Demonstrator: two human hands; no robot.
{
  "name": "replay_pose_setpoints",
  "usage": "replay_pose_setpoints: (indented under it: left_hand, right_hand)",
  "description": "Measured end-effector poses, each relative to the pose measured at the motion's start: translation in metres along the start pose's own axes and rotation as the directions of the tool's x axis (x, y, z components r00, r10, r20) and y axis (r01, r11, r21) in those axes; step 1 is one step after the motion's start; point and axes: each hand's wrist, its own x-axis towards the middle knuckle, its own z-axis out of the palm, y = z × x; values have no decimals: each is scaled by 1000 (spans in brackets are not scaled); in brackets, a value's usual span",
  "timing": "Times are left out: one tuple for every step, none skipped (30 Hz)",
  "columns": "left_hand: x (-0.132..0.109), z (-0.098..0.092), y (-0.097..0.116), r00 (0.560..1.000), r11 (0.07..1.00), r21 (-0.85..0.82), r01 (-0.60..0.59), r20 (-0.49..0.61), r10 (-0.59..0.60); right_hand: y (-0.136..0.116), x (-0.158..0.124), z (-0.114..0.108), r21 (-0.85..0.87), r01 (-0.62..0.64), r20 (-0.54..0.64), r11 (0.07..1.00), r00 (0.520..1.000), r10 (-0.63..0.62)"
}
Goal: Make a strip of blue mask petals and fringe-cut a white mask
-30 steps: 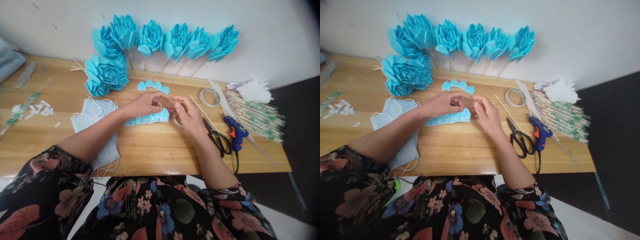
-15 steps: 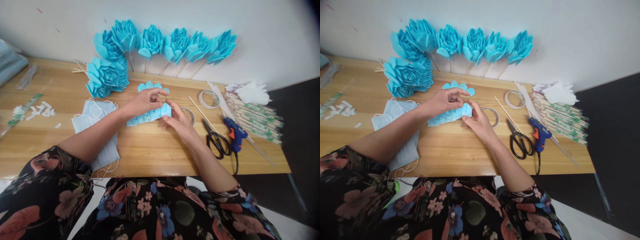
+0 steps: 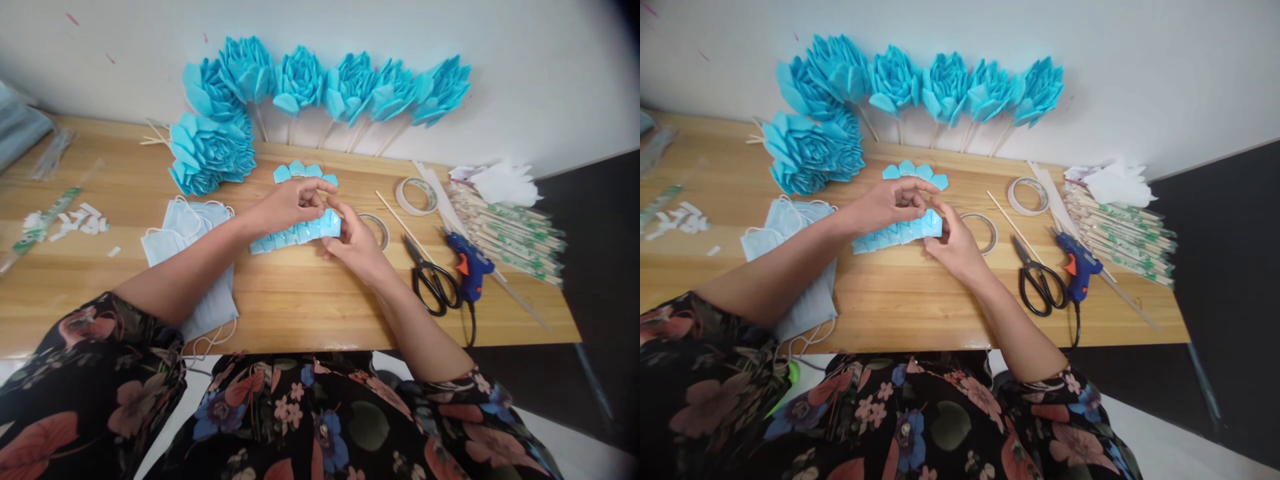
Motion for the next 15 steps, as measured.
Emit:
replay_pose_setpoints:
  left_hand:
    - [0, -1, 0, 1000, 1000, 2, -1, 7, 1]
    - [0, -1, -1, 1000, 1000, 6, -2, 20, 2]
    - [0, -1, -2, 999, 1000, 11, -4, 39, 3]
    - [0, -1, -2, 998, 1000, 18, -4, 62, 3]
    - [0, -1, -2, 996, 1000, 25, -5, 88, 3]
    - [0, -1, -2, 994, 999, 31, -7, 112, 4]
    - [-1, -1, -2, 991, 999, 37, -9, 134, 4]
    - [-1, 0, -2, 988, 999, 41, -11, 155, 4]
    - [-2, 1, -2, 985, 999, 45, -12, 175, 4]
    - [-2, 1, -2, 981, 999, 50, -12, 194, 2]
    - [-3, 1, -1, 977, 998, 54, -11, 214, -1]
    - [-3, 1, -1, 973, 998, 59, -11, 231, -3]
    - [-3, 1, -1, 970, 998, 62, -15, 241, 0]
    - [-3, 0, 0, 970, 997, 67, -24, 243, 7]
    - [-3, 0, 0, 972, 997, 74, -36, 236, 17]
  right_hand:
    - [-1, -1, -3, 3, 4, 19, 1000, 1000, -4]
    - [-3, -2, -7, 8, 10, 32, 1000, 999, -10]
    - [-4, -2, -10, 14, 15, 34, 1000, 999, -16]
    - [-5, -3, -14, 18, 19, 27, 1000, 999, -20]
    - [-5, -3, -16, 22, 21, 13, 1000, 1000, -22]
    - [-6, -2, -18, 26, 22, -1, 999, 1000, -22]
    - [-5, -2, -19, 28, 22, -12, 999, 1000, -21]
    - [-5, -1, -20, 27, 22, -17, 999, 1000, -21]
    - [-5, 0, -19, 23, 23, -18, 999, 1000, -22]
    - [-4, 1, -18, 17, 25, -16, 1000, 1000, -25]
    - [-3, 1, -17, 11, 29, -15, 1000, 999, -29]
    - [-2, 2, -16, 4, 32, -15, 999, 999, -32]
    - [-1, 3, -15, -2, 37, -17, 999, 999, -37]
    - [0, 3, -14, -7, 42, -19, 999, 999, -42]
    - [1, 4, -14, -10, 49, -24, 999, 999, -49]
